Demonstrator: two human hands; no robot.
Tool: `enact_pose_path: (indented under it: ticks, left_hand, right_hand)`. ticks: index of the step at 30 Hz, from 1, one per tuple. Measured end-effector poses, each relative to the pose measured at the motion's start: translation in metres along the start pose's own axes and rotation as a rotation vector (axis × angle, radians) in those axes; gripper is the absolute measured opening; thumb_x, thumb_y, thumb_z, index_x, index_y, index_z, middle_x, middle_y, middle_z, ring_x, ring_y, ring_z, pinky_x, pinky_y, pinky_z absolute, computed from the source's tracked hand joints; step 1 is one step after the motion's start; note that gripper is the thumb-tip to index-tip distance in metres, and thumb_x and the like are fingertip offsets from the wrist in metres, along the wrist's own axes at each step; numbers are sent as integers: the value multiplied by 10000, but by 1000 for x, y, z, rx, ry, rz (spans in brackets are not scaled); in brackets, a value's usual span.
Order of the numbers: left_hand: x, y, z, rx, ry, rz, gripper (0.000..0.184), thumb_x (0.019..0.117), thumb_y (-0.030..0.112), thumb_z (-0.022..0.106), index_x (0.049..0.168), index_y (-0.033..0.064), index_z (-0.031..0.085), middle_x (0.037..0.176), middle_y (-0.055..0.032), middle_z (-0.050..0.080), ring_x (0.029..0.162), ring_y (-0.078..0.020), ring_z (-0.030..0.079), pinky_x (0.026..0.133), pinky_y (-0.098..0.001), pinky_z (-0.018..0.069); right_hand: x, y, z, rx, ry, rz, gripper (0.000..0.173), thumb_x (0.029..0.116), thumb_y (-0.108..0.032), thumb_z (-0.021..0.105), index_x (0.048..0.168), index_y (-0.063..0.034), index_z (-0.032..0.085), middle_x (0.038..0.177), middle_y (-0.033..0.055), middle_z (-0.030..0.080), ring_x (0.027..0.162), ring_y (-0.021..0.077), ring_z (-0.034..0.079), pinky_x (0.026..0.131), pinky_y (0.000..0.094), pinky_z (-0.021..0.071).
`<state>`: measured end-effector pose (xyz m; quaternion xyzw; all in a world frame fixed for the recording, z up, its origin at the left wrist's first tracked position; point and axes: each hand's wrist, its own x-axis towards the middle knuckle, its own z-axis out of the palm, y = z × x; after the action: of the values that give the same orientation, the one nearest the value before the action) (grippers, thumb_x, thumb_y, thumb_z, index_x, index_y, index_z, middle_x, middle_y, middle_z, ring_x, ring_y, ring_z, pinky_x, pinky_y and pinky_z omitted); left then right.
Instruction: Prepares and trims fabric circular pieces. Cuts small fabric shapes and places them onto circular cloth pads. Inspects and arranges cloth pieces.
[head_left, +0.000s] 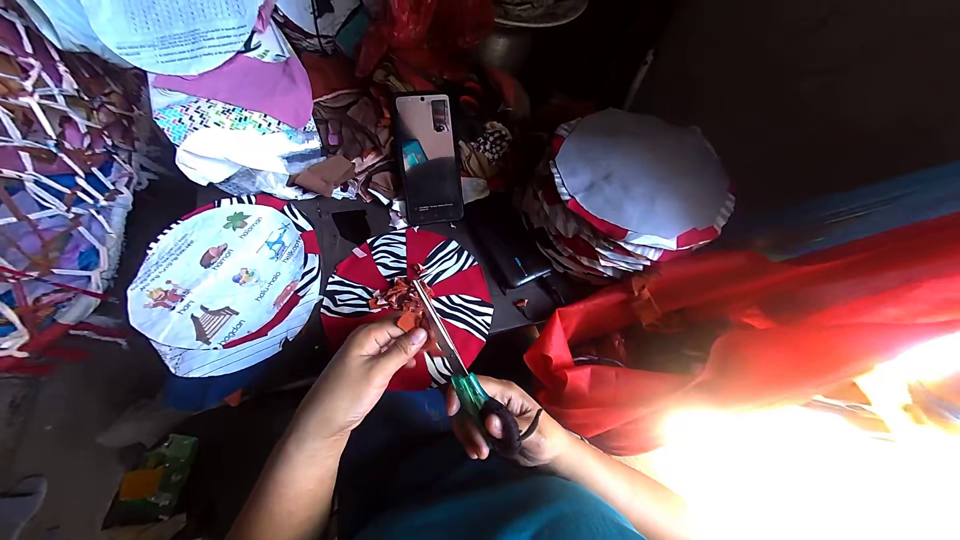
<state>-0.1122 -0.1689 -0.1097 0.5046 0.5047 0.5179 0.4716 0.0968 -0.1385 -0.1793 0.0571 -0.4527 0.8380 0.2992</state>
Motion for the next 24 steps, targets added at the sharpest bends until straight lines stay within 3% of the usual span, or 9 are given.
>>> enact_pose_path:
  ticks: [3, 5, 7, 8, 11, 14, 16, 18, 24]
  left_hand:
    - [4, -2, -10, 200, 178, 107, 197, 1006, 116, 541, 1057, 67, 726, 1150, 30, 695, 1050, -47, 660, 943, -268, 551]
    - [6, 4, -18, 243, 269, 82, 222, 1016, 112, 498, 1097, 45, 693, 1129, 19, 699, 1033, -47, 671, 935, -277, 562]
    - [6, 9, -21, 206, 310, 36, 230, 1017, 84, 454, 1062, 61, 679, 1056, 32, 728, 975, -50, 696, 901, -273, 580]
    - [6, 9, -20, 175, 310, 18, 243, 1022, 65, 433, 1074, 58, 671, 1037, 33, 732, 942, -57, 705, 881, -275, 591]
    - [7, 5, -14, 107, 281, 4, 258, 1018, 21, 435, 1093, 61, 679, 1018, 48, 731, 851, -37, 700, 812, -247, 598]
    - [9, 4, -9, 66, 234, 8, 235, 982, -21, 503, 1123, 46, 678, 913, 60, 711, 764, -16, 672, 729, -185, 581]
    - [9, 6, -7, 51, 213, -14, 236, 946, -50, 529, 1146, 53, 601, 842, 69, 681, 714, -10, 664, 685, -166, 577]
    - [9, 7, -7, 23, 193, -41, 208, 931, -72, 537, 1059, 92, 552, 782, 75, 667, 674, -7, 659, 653, -158, 571]
    - [9, 3, -14, 13, 148, -82, 205, 948, -45, 521, 917, 100, 663, 729, 72, 667, 647, 1, 638, 642, -142, 551]
  right_hand:
    - [-1, -4, 0, -153, 22, -16, 406, 1045, -411, 549, 1300, -98, 592, 893, -65, 682, 813, -4, 646, 751, 186, 540]
    - [-3, -9, 0, -317, 41, 39, 589, 1015, -570, 499, 1314, -63, 521, 923, -46, 657, 837, 16, 645, 737, 198, 549]
    - [-3, -15, 2, -501, 32, 135, 809, 989, -700, 389, 1351, 21, 446, 962, -12, 620, 847, 15, 621, 730, 192, 543]
    - [-1, -17, 3, -586, 25, 169, 810, 1012, -672, 365, 1353, 60, 430, 965, 10, 615, 844, 15, 612, 734, 190, 536]
    - [4, -19, 8, -749, 30, 241, 517, 1029, -319, 456, 1333, 99, 460, 939, 85, 636, 809, 66, 634, 725, 224, 545]
    - [8, -18, 9, -845, 32, 246, 508, 1024, -319, 466, 1318, 95, 485, 904, 100, 625, 786, 94, 622, 712, 240, 533]
    - [8, -17, 8, -894, 43, 234, 505, 1011, -311, 482, 1316, 91, 505, 900, 119, 635, 781, 115, 621, 716, 264, 527]
    - [8, -15, 8, -907, 50, 213, 486, 999, -276, 503, 1315, 93, 511, 886, 121, 633, 765, 119, 612, 709, 267, 521]
    - [7, -7, 6, -775, 99, 123, 418, 1022, -231, 508, 1256, 115, 533, 838, 72, 611, 723, 38, 585, 681, 188, 500]
